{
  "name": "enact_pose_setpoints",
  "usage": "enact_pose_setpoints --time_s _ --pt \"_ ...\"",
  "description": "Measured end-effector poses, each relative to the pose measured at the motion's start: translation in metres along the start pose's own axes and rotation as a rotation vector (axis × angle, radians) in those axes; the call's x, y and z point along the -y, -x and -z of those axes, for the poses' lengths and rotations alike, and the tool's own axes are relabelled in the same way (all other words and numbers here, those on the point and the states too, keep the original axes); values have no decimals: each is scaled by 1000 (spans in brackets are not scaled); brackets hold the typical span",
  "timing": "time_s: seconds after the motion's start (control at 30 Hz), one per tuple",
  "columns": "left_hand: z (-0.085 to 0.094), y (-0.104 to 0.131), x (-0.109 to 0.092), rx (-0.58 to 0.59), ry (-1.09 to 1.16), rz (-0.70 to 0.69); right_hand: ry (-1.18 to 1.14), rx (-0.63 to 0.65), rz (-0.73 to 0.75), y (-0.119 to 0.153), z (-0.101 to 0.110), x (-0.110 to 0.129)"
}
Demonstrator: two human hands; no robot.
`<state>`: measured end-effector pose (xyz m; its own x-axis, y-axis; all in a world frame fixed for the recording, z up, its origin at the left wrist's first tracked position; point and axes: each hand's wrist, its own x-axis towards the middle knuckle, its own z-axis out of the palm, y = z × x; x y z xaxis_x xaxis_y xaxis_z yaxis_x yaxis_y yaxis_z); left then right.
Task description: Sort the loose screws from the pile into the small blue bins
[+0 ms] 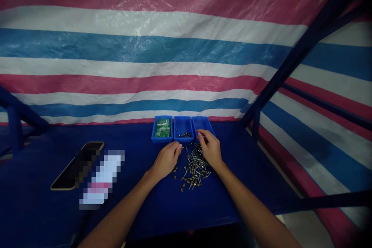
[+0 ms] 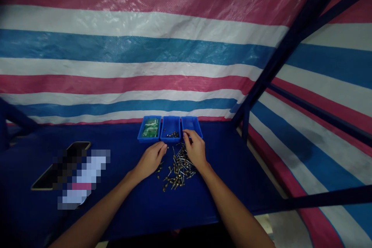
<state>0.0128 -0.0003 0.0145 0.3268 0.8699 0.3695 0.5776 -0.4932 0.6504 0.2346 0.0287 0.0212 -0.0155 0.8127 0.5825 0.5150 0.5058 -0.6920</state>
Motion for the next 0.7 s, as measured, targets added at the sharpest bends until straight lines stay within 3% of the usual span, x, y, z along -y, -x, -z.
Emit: enact_pose_setpoints --time_s 0.3,0.7 --pt "-1 -8 -2 41 473 119 10 -12 12 -1 2 2" --pt "-3 -8 6 68 643 300 18 -21 15 -1 1 1"
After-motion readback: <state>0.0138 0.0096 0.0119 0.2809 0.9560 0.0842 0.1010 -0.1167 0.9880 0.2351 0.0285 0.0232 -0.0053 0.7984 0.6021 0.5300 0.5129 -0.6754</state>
